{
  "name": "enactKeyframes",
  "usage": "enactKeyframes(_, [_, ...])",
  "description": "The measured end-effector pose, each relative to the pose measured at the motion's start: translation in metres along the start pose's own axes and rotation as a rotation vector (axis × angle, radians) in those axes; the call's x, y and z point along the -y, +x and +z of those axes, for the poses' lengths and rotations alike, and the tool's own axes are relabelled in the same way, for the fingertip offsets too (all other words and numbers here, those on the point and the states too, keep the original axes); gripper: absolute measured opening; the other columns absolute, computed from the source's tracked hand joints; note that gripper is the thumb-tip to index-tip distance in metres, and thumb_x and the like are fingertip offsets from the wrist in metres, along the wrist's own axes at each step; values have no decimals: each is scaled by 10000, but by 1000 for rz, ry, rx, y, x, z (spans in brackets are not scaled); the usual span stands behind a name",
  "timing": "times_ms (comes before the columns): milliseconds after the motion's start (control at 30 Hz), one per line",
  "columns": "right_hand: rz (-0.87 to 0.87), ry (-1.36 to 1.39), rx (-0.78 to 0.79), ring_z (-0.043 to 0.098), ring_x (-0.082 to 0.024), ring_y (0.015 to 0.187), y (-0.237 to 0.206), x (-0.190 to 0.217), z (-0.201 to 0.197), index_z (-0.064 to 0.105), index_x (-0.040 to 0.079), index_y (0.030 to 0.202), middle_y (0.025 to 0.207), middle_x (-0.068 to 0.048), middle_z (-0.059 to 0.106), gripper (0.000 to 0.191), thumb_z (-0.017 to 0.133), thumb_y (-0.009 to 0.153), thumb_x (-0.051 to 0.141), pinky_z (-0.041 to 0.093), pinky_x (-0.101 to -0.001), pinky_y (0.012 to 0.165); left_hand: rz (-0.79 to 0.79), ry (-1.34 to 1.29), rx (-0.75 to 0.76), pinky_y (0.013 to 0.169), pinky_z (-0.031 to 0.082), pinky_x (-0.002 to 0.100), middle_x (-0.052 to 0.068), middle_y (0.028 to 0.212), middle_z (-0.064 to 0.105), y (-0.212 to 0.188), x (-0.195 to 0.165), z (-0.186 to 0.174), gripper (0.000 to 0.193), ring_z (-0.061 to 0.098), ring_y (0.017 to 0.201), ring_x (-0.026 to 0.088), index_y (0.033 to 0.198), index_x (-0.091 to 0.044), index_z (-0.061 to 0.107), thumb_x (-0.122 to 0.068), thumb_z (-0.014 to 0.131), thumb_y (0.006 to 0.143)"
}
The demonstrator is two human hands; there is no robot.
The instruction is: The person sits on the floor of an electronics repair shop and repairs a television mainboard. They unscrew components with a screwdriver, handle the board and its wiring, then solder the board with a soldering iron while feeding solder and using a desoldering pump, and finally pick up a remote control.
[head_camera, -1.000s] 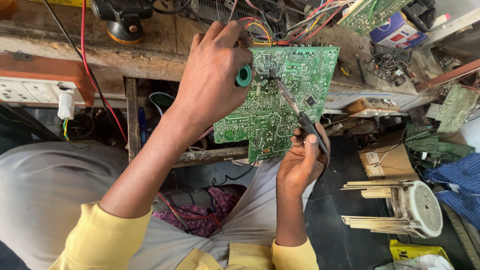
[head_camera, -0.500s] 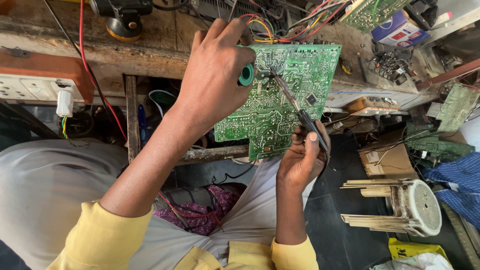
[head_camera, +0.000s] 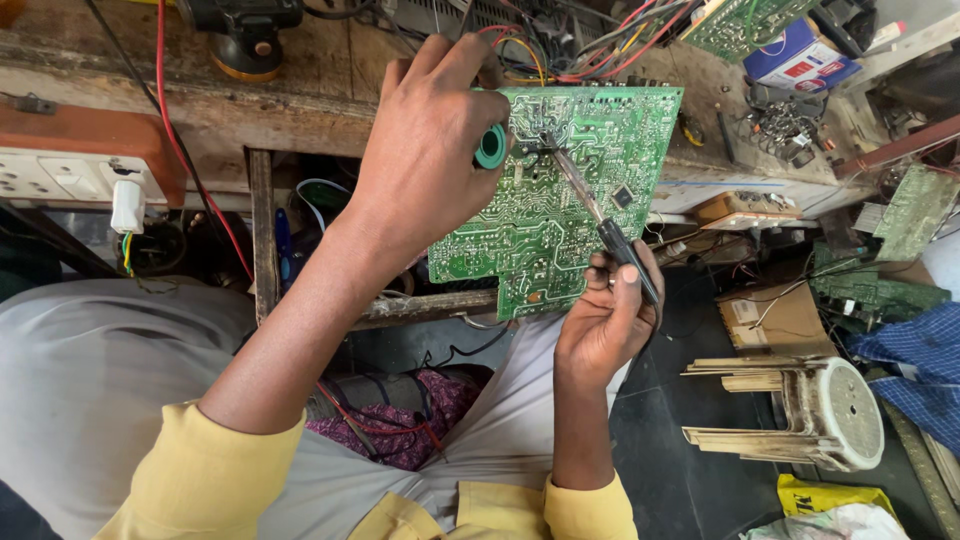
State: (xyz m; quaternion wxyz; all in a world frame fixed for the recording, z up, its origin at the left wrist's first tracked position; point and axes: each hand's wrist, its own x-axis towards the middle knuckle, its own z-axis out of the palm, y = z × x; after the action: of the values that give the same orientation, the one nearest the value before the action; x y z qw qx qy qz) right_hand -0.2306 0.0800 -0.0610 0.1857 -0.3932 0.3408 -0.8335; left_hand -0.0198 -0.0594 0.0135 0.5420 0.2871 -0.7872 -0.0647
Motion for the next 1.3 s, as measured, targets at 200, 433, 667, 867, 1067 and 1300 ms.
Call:
enactKeyframes(200, [-8, -1, 12, 670, -198, 943, 0, 1, 0, 584, -88, 1336, 1124, -185, 699, 342, 659, 1048, 81, 528, -284, 824, 8, -4, -3, 856, 421, 489, 128, 1128, 601, 0, 1, -2, 113, 550, 1132, 345, 823, -48, 725, -107, 790, 752])
enactKeyframes(433, [-4, -2, -2, 673, -201, 929, 0, -1, -1, 577, -91, 1333, 1111, -188, 699, 349, 660, 1042, 83, 532, -285, 818, 2, -11, 1, 848, 423, 488, 118, 1136, 609, 0, 0, -4, 105, 552, 1131, 339, 812, -47, 725, -79, 761, 719])
enactKeyframes(667, [0, -16, 8, 677, -201, 924, 0, -2, 0, 576, -95, 1351, 1115, -187, 702, 364, 653, 1044, 83, 536, -287, 820, -1, 1, -4, 862, 421, 483, 129, 1152, 599, 1, -2, -2, 122, 547, 1123, 334, 827, -44, 733, -73, 767, 713])
enactKeyframes(867, [0, -17, 13, 679, -202, 930, -1, -3, 0, 575, -91, 1352, 1122, -178, 699, 362, 651, 1045, 87, 542, -292, 829, -7, 8, 9, 861, 417, 480, 129, 1145, 595, 1, -2, -1, 148, 545, 1128, 333, 821, -42, 733, -62, 764, 678])
enactKeyframes(1067, [3, -16, 9, 683, -206, 935, -1, -5, -1, 576, -94, 1345, 1116, -185, 705, 361, 653, 1050, 98, 539, -287, 825, -6, 12, 11, 863, 418, 480, 119, 1151, 599, 1, -2, -1, 166, 542, 1136, 328, 823, -40, 732, -58, 761, 660])
enactKeyframes(1300, [7, 0, 6, 685, -209, 928, 0, -6, -4, 576, -95, 1342, 1114, -189, 708, 357, 655, 1048, 91, 542, -286, 812, -12, 2, 20, 871, 419, 489, 120, 1165, 600, 1, -1, -1, 172, 538, 1143, 330, 823, -45, 736, -59, 767, 654])
